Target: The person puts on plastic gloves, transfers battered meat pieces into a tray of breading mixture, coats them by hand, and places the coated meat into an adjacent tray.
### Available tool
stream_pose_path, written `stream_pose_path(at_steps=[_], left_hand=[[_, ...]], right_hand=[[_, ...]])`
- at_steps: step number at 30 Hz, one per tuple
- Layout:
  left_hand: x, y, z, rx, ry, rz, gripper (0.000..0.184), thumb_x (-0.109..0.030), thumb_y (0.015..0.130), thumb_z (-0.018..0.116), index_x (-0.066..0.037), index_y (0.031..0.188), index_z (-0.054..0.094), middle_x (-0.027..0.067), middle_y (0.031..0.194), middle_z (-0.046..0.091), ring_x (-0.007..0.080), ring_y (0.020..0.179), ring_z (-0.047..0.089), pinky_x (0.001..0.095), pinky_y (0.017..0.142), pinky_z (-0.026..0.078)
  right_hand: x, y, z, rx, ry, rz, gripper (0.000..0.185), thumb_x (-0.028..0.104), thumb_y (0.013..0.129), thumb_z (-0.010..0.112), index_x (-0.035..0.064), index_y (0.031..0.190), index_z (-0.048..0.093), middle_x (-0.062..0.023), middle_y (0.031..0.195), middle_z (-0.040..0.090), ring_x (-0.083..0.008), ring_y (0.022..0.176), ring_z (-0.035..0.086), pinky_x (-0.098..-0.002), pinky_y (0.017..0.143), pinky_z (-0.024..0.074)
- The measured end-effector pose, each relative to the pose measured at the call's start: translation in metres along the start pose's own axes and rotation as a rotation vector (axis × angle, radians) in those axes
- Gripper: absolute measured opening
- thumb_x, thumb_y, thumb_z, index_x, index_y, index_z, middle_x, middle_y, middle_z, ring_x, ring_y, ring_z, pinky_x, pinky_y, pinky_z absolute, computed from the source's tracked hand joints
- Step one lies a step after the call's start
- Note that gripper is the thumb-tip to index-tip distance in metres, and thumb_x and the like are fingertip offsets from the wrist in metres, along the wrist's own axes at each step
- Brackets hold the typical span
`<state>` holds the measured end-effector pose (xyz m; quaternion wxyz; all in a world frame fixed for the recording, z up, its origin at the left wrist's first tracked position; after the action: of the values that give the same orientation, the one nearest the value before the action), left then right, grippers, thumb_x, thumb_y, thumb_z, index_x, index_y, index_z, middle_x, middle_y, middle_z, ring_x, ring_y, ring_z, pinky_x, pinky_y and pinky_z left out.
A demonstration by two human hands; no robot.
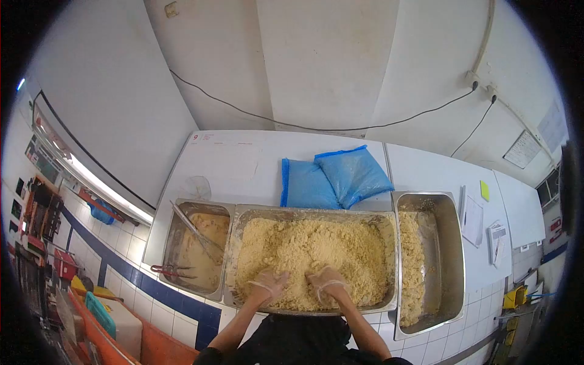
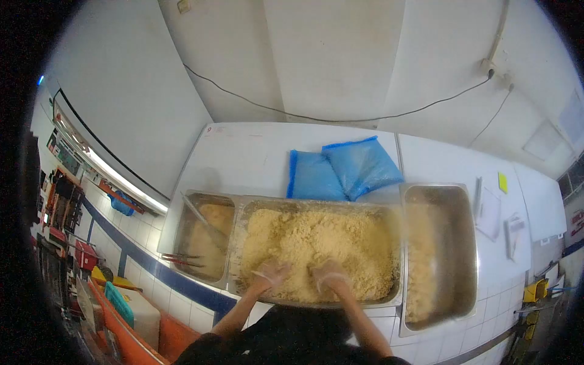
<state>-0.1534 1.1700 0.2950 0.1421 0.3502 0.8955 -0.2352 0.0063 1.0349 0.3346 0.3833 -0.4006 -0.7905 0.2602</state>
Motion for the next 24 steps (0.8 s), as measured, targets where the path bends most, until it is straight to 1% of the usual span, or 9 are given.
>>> stream_pose_path(at_steps=[2, 6, 8, 10, 13, 15, 19, 21, 24], left_hand=[[0.015, 0.004, 0.03, 0.277, -0.628, -0.339, 0.068, -0.061, 0.087, 0.05, 0.006, 0.086, 0.062, 0.0201, 0.071, 0.062, 0.0326, 0.069, 0.06, 0.0451, 0.068, 0.048], [0.0, 0.016, 0.007, -0.079, -0.755, -0.085, 0.075, -0.066, 0.085, 0.051, 0.007, 0.085, 0.063, 0.015, 0.067, 0.06, 0.026, 0.062, 0.054, 0.0419, 0.062, 0.045], [-0.017, 0.029, -0.037, 0.023, -0.481, -0.153, 0.073, -0.064, 0.087, 0.051, 0.007, 0.097, 0.064, 0.0164, 0.074, 0.064, 0.0273, 0.07, 0.059, 0.0411, 0.07, 0.048], [-0.059, 0.04, -0.086, -0.141, -0.53, 0.058, 0.06, -0.057, 0.094, 0.043, -0.005, 0.114, 0.065, -0.0006, 0.052, 0.054, 0.0168, 0.057, 0.061, 0.0333, 0.058, 0.054], [-0.043, 0.1, -0.056, -0.203, -0.253, 0.074, 0.069, -0.064, 0.092, 0.041, -0.004, 0.119, 0.061, 0.0083, 0.073, 0.067, 0.0211, 0.062, 0.065, 0.0387, 0.061, 0.056], [-0.071, 0.102, -0.056, -0.071, -0.155, 0.126, 0.067, -0.059, 0.094, 0.039, -0.003, 0.128, 0.053, 0.0221, 0.119, 0.061, 0.0378, 0.108, 0.059, 0.0517, 0.099, 0.042], [-0.055, 0.089, -0.009, -0.221, -0.156, 0.228, 0.066, -0.058, 0.092, 0.043, -0.005, 0.13, 0.053, 0.0233, 0.125, 0.057, 0.0383, 0.111, 0.057, 0.0494, 0.101, 0.041], [-0.056, 0.079, -0.01, 0.052, -0.154, 0.215, 0.066, -0.057, 0.088, 0.048, -0.004, 0.125, 0.054, 0.0233, 0.123, 0.057, 0.04, 0.109, 0.056, 0.0512, 0.097, 0.04], [-0.083, 0.069, -0.041, -0.099, -0.192, 0.259, 0.06, -0.052, 0.088, 0.051, -0.003, 0.123, 0.054, 0.0221, 0.116, 0.058, 0.0398, 0.106, 0.055, 0.0532, 0.092, 0.04]], right_hand=[[-0.016, 0.027, 0.02, 0.02, 0.31, -0.004, 0.052, 0.041, 0.091, 0.057, -0.0017, 0.119, 0.059, -0.0186, 0.112, 0.064, -0.0307, 0.104, 0.062, -0.0391, 0.082, 0.05], [-0.016, 0.054, 0.029, 0.118, 1.276, -0.042, 0.04, 0.027, 0.096, 0.055, -0.0037, 0.122, 0.057, -0.0116, 0.129, 0.058, -0.0236, 0.114, 0.058, -0.0359, 0.084, 0.0496], [-0.029, 0.065, 0.002, -0.113, 1.175, -0.26, 0.042, 0.028, 0.096, 0.055, -0.0039, 0.123, 0.056, -0.0135, 0.13, 0.056, -0.0243, 0.113, 0.057, -0.036, 0.085, 0.049], [-0.015, 0.053, -0.035, -0.341, 1.071, -0.458, 0.044, 0.03, 0.095, 0.056, -0.0041, 0.123, 0.056, -0.0155, 0.132, 0.055, -0.025, 0.113, 0.057, -0.0361, 0.086, 0.0484], [0.029, 0.037, -0.076, -0.306, 0.491, 0.001, 0.044, 0.03, 0.094, 0.055, -0.0016, 0.125, 0.054, -0.02, 0.136, 0.049, -0.0293, 0.117, 0.054, -0.0381, 0.091, 0.046], [0.031, 0.061, -0.068, -0.758, 0.063, -0.011, 0.043, 0.03, 0.094, 0.054, 0.002, 0.125, 0.054, -0.0201, 0.138, 0.047, -0.0331, 0.119, 0.052, -0.0398, 0.095, 0.0443], [-0.017, 0.127, 0.008, -0.446, -0.209, -0.203, 0.042, 0.03, 0.094, 0.049, 0.0032, 0.127, 0.054, -0.0165, 0.135, 0.05, -0.0336, 0.121, 0.049, -0.0434, 0.1, 0.04], [-0.005, 0.101, 0.005, -0.67, -0.083, -0.734, 0.043, 0.034, 0.095, 0.046, -0.0004, 0.116, 0.059, -0.0232, 0.112, 0.06, -0.0347, 0.109, 0.055, -0.0423, 0.096, 0.0419], [0.019, 0.081, -0.014, -0.316, -0.116, -0.464, 0.053, 0.031, 0.091, 0.05, 0.0049, 0.137, 0.045, -0.0141, 0.132, 0.051, -0.0329, 0.129, 0.041, -0.0477, 0.11, 0.0265]])
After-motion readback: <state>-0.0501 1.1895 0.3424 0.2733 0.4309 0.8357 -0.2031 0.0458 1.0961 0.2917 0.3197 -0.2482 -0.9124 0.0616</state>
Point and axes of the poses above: each hand's wrist, its own y-axis towards the middle knuckle, its own z-axis out of the palm, x = y × z, the point moved 6 cm from there along y, towards the middle knuckle
